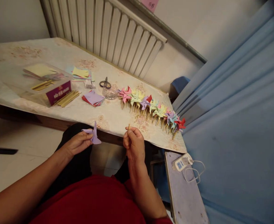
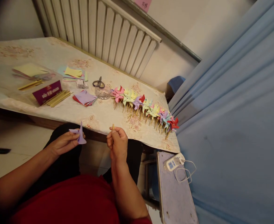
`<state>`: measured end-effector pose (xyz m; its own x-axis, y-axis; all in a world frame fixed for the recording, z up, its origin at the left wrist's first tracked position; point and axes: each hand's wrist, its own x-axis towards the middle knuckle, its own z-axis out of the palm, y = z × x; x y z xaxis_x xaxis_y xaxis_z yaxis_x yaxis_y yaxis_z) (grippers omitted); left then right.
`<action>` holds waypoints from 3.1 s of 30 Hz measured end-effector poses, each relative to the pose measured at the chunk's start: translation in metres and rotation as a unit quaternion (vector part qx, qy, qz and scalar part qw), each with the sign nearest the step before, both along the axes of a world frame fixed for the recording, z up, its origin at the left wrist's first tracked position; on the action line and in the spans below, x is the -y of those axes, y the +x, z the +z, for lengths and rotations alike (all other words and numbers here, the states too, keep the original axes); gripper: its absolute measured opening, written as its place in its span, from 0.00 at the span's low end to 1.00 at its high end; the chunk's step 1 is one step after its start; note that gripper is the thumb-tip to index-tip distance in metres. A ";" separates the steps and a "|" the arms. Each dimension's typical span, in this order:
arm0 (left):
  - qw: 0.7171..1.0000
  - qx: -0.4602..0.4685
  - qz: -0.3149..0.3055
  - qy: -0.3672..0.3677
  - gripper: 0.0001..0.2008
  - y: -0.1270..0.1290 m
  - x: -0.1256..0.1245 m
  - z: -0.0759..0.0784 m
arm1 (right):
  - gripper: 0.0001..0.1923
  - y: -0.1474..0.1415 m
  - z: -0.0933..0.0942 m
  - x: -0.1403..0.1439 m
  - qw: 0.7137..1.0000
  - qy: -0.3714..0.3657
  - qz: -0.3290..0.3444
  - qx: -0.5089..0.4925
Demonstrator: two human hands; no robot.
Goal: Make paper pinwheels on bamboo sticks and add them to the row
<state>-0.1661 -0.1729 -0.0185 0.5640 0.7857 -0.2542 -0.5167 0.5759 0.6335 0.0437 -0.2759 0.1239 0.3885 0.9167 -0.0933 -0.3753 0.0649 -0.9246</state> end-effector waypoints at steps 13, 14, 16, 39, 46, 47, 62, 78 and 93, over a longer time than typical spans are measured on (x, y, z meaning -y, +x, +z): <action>1.000 -0.002 0.006 0.007 0.09 0.001 0.000 0.000 | 0.09 0.002 -0.001 -0.001 1.000 -0.010 -0.012 0.010; 1.000 -0.003 0.006 0.005 0.09 0.001 0.000 0.000 | 0.09 0.002 -0.001 -0.001 1.000 -0.010 -0.014 0.013; 1.000 -0.007 0.006 0.003 0.09 0.001 0.000 0.000 | 0.09 0.002 -0.002 -0.001 1.000 -0.011 -0.017 0.018; 1.000 0.007 0.000 0.002 0.10 0.000 -0.001 -0.003 | 0.10 0.005 -0.006 -0.001 1.000 -0.011 -0.026 0.012; 1.000 0.010 0.002 0.006 0.14 0.000 -0.004 -0.008 | 0.09 0.007 -0.009 -0.001 0.999 -0.003 -0.038 0.008; 1.000 0.010 0.003 0.005 0.14 0.000 -0.004 -0.008 | 0.09 0.007 -0.010 -0.001 0.999 -0.001 -0.037 0.008; 1.000 0.005 0.014 -0.006 0.16 0.004 0.000 0.001 | 0.09 0.008 -0.012 0.000 0.999 -0.007 -0.049 0.009; 1.000 -0.004 0.026 -0.011 0.19 0.004 0.002 0.005 | 0.12 0.011 -0.020 -0.003 0.998 -0.009 -0.063 0.012; 1.000 -0.004 0.025 -0.017 0.14 0.004 0.002 0.006 | 0.15 0.012 -0.020 -0.001 0.998 -0.020 -0.062 0.016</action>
